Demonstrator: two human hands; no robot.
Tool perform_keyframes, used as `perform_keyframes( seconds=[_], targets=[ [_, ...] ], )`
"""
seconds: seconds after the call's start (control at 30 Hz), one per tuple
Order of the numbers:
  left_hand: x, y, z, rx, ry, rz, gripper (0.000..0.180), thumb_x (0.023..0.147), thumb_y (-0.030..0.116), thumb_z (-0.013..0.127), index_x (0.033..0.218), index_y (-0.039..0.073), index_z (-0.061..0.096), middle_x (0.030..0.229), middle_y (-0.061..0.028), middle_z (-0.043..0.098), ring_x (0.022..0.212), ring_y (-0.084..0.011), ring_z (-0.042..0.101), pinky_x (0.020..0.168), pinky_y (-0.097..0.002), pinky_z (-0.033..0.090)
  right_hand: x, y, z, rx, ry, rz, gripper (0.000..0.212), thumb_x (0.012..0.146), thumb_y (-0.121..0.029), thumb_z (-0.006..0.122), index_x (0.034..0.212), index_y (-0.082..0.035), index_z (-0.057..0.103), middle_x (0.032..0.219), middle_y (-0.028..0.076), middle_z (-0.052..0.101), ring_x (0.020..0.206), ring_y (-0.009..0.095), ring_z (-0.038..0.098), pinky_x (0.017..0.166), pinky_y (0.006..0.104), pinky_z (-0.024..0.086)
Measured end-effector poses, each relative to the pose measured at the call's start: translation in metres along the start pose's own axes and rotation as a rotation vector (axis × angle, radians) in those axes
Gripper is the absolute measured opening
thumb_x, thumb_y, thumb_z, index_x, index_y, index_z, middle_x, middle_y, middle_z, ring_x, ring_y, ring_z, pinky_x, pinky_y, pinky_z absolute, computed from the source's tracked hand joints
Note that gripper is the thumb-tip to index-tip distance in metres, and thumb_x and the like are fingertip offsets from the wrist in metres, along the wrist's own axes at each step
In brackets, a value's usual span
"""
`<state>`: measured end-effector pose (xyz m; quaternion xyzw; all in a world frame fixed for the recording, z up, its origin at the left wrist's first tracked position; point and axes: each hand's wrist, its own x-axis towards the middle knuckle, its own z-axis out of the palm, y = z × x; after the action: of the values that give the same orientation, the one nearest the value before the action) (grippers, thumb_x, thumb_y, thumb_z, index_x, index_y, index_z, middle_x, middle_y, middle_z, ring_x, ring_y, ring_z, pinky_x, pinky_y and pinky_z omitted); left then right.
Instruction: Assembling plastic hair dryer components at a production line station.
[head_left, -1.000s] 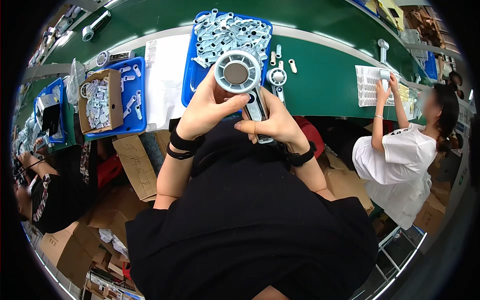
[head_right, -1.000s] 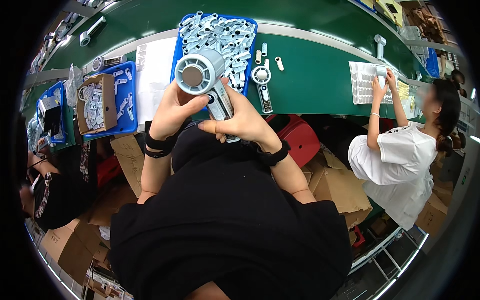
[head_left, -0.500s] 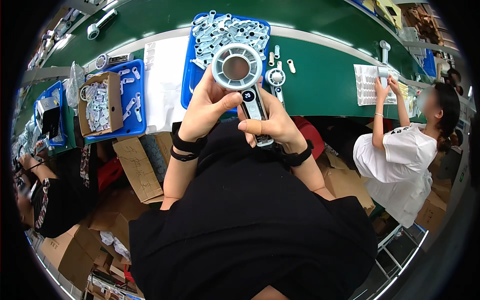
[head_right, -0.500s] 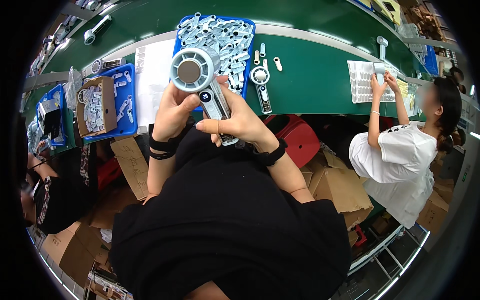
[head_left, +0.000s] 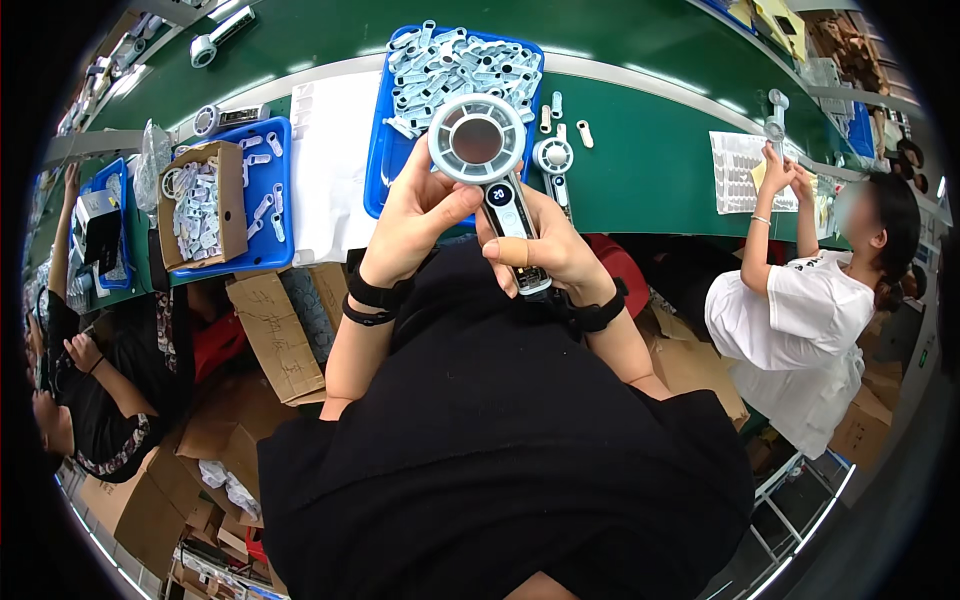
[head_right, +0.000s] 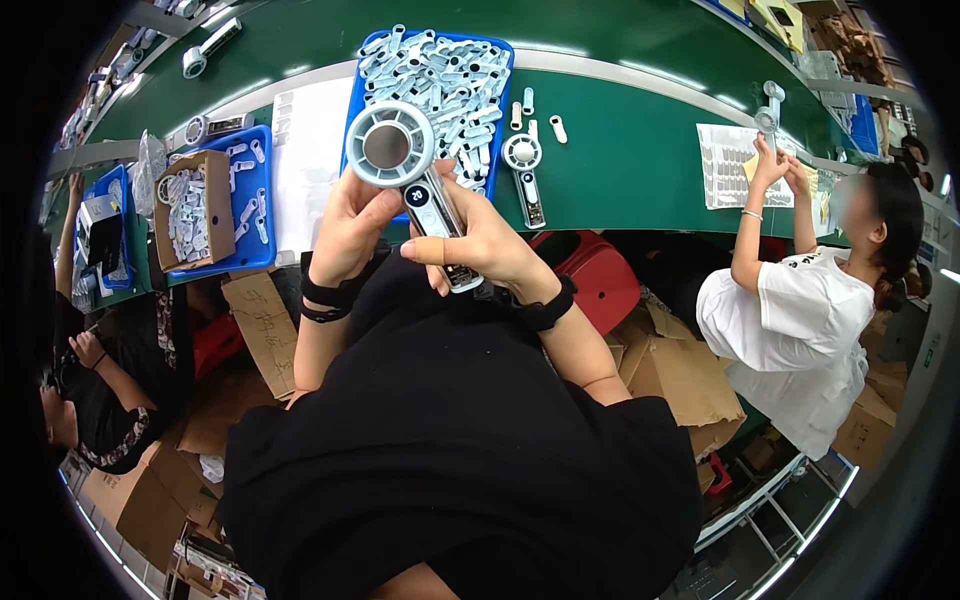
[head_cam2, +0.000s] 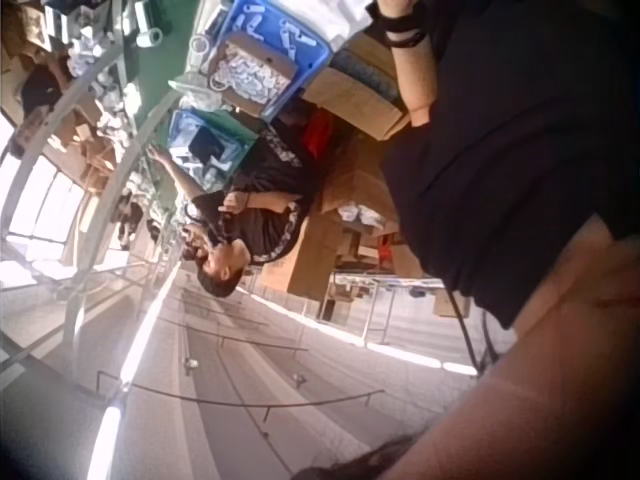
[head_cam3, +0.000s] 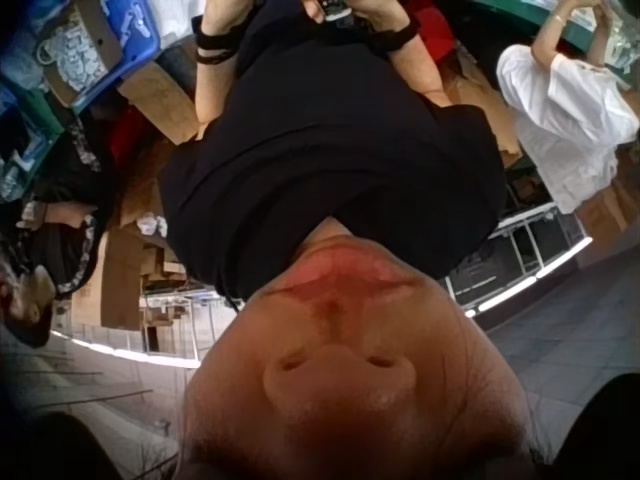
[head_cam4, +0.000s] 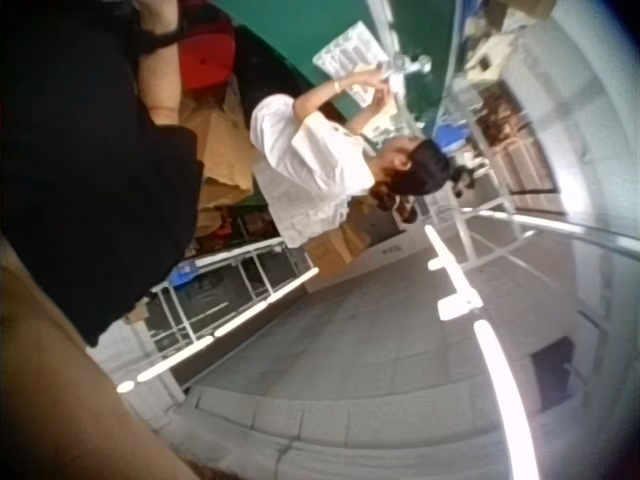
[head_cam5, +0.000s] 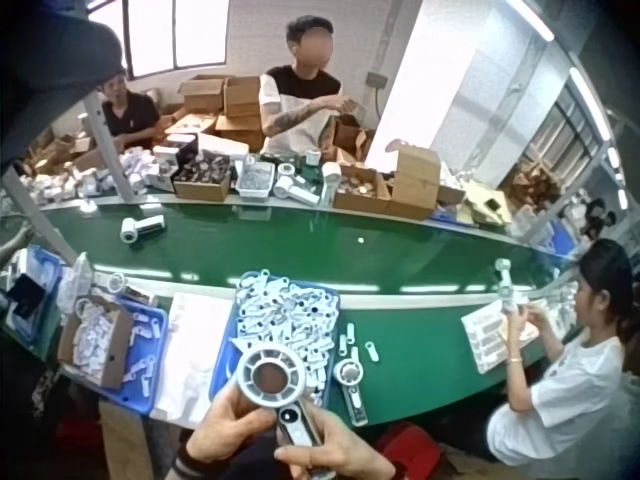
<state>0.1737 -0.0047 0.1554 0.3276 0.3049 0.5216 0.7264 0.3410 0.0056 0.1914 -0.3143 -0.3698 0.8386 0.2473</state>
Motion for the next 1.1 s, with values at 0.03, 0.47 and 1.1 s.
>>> perform_keyframes(
  seconds=[0.03,0.47,1.1],
  targets=[
    [0.001,0.0,0.0,0.001,-0.001,0.0,0.062,0.083,0.005,0.059,0.134,0.003,0.022,0.114,-0.0093,0.051,0.099,-0.0158,0.053,0.08,-0.0292,0.047,0.0,0.001,-0.001,-0.011,0.007,0.005,0.033,0.074,-0.005,0.06,0.101,0.005,0.043,0.069,0.007,0.051,0.047,0.013,0.056,0.038,0.0221,0.046],
    [0.001,-0.103,-0.134,1.051,0.296,-0.083,0.03,0.074,0.013,0.068,0.1,0.003,0.057,0.091,-0.0091,0.062,0.079,-0.0161,0.061,0.071,-0.026,0.048,0.01,0.066,-0.196,-0.139,0.867,-0.277,0.041,0.073,-0.007,0.068,0.107,0.005,0.049,0.089,0.007,0.057,0.072,0.012,0.057,0.064,0.0243,0.046],
    [0.012,-0.132,-0.115,1.337,0.317,0.016,0.029,0.07,0.019,0.071,0.094,0.011,0.057,0.078,-0.006,0.049,0.071,-0.0252,0.053,0.062,-0.0342,0.043,-0.014,0.117,-0.234,-1.19,1.683,-0.194,0.058,0.074,-0.022,0.065,0.124,-0.006,0.04,0.114,0.016,0.034,0.109,0.034,0.032,0.093,0.047,0.027]
  ],
)
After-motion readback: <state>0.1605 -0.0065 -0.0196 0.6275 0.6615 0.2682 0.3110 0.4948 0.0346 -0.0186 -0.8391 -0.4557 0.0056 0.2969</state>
